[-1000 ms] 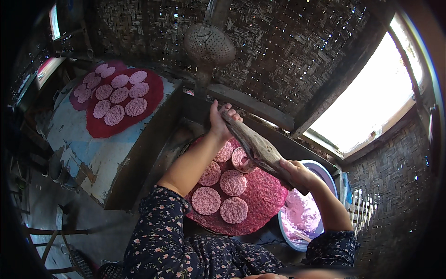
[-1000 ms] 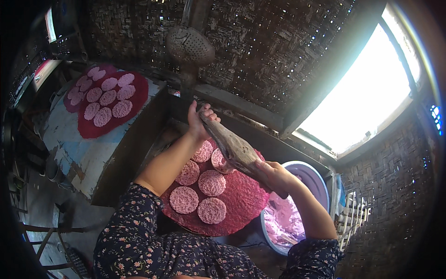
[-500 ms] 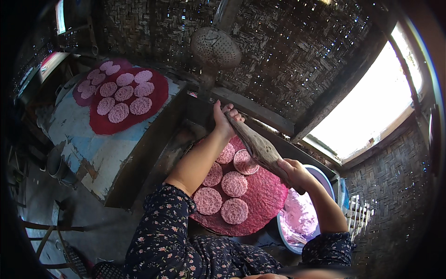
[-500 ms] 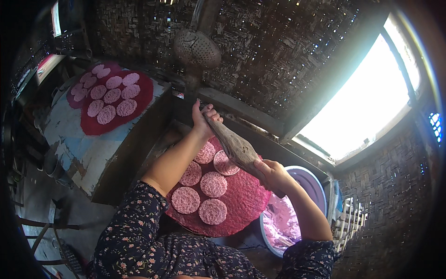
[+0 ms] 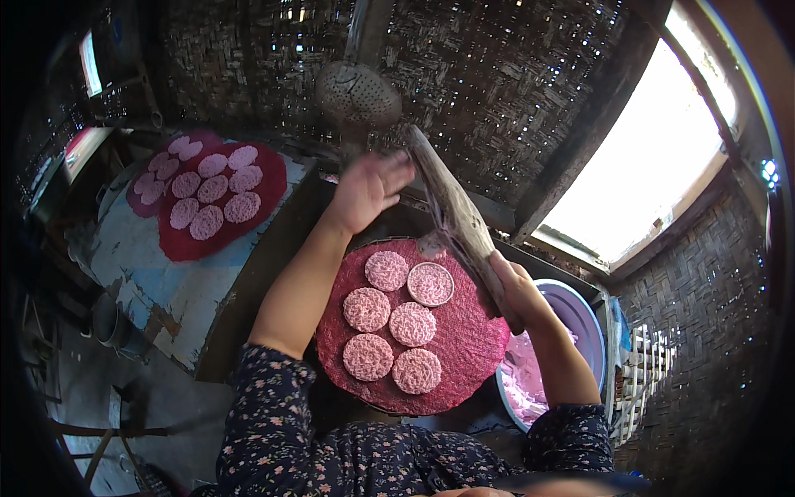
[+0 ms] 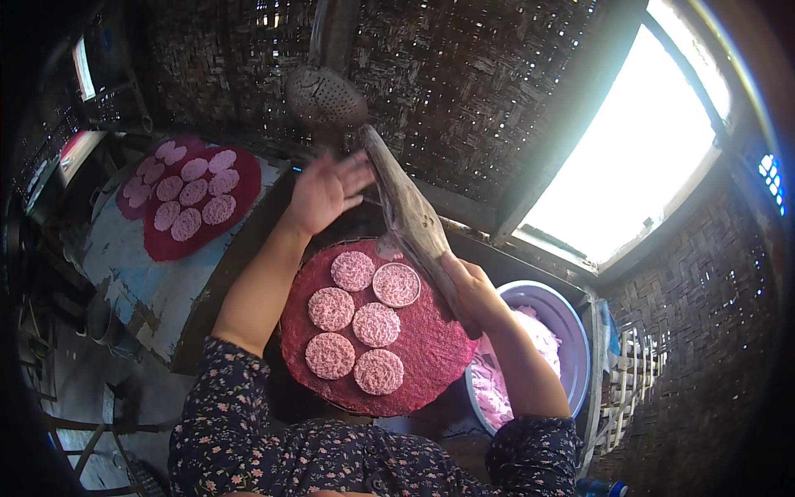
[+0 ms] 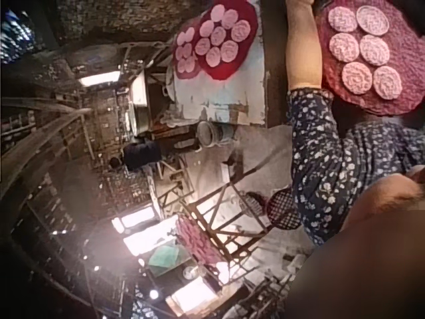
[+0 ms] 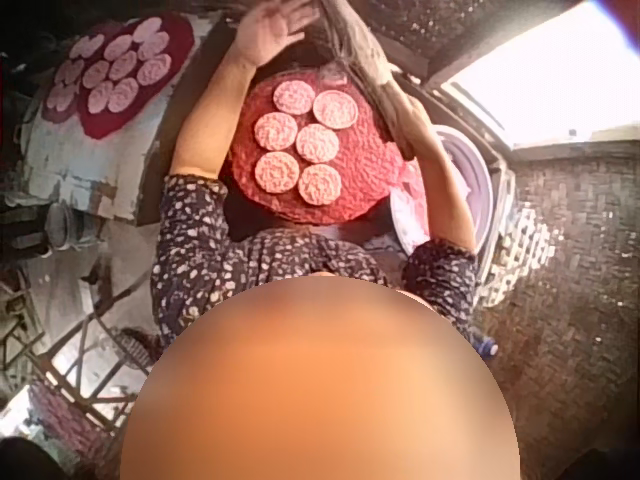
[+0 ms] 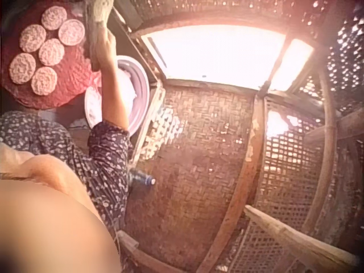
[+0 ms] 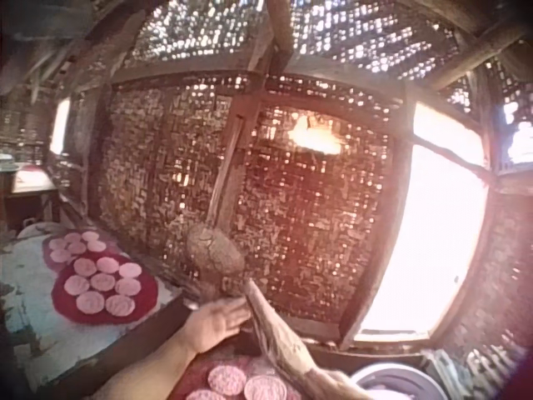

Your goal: The person scoops pink dough from a large bowl and places it into a circular metal mold on a red mat. They use a wooden press to flatten the dough, then remove the mold to reveal a round cake. This process is repeated multiple times, with finished cakes arranged on the mat.

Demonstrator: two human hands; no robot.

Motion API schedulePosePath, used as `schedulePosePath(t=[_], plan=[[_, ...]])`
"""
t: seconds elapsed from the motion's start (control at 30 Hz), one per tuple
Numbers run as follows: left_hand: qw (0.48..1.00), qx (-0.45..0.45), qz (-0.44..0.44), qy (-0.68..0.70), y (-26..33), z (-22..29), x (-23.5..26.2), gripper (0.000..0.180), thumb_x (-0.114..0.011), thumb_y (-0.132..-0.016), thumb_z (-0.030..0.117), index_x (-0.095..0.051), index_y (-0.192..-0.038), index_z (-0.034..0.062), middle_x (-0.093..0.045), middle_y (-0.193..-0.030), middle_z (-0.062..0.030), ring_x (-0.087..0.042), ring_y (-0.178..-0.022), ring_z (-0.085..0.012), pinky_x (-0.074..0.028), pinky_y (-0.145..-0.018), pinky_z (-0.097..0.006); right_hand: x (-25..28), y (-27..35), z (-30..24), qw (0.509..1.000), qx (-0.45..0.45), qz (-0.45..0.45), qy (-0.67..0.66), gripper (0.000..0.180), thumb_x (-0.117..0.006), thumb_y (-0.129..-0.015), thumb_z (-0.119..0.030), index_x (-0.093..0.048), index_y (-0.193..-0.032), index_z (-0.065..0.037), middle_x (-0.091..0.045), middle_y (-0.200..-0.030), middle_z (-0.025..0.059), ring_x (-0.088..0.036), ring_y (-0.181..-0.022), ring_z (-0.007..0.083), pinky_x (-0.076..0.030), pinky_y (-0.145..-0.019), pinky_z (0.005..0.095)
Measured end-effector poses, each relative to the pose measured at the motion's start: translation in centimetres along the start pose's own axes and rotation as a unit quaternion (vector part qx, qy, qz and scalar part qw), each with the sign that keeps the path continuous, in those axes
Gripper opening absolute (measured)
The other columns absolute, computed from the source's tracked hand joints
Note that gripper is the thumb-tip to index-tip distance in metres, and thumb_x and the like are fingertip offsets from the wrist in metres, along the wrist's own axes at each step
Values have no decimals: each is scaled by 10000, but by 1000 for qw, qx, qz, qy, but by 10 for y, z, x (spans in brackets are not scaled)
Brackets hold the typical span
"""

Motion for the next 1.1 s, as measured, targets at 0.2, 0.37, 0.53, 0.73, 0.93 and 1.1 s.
schedulePosePath(t=[0.2,0.37,0.53,0.73,0.93,1.1], plan=[[838,-114,52,-531,52,-35,-32,420,-707,-762,202,-554,-1118,40,-616,-1075,-125,-583,-1031,-213,-457,-881,-360,-36,-15,2,988,86,-129,-17,486,-351,-970,-417,-571,-1003,15,-576,-691,69,-577,-603,151,-479,-548,289],[716,-216,151,-647,133,2,-24,355,-691,-764,286,-594,-1004,43,-624,-906,-117,-607,-860,-250,-475,-810,-357,-7,-50,28,932,207,106,278,343,-529,-891,-347,-687,-923,-44,-642,-807,110,-616,-753,221,-491,-713,354],[850,-251,149,-439,237,26,-22,308,-555,-834,370,-513,-917,76,-502,-766,-61,-487,-696,-190,-416,-748,-341,2,-68,75,846,145,219,464,172,-594,-723,-202,-714,-797,-103,-647,-831,145,-622,-836,317,-495,-760,422],[897,-301,174,-273,322,37,-31,316,-482,-871,399,-470,-881,84,-400,-650,-33,-395,-579,-158,-366,-746,-339,-1,-79,89,836,108,221,491,174,-600,-708,-215,-700,-733,-75,-651,-771,163,-637,-787,327,-511,-709,425],[839,-354,234,-342,356,37,-29,326,-462,-884,387,-485,-953,68,-388,-682,-27,-404,-630,-166,-354,-776,-357,-6,-80,86,798,158,220,538,160,-605,-727,-194,-707,-822,-115,-634,-836,136,-609,-835,305,-507,-702,413],[833,-353,239,-351,359,37,-29,367,-491,-862,396,-482,-1010,60,-382,-689,-28,-396,-643,-166,-349,-771,-365,-14,-68,87,732,290,203,582,269,-564,-776,-141,-697,-998,-213,-543,-891,76,-526,-873,250,-487,-697,359]])
Point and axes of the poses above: each hand's wrist, its own y-axis away from the middle knuckle, its own x-axis out of the back of the hand, z = x × y, the point moved 2 cm from there along -y, towards the middle knuckle
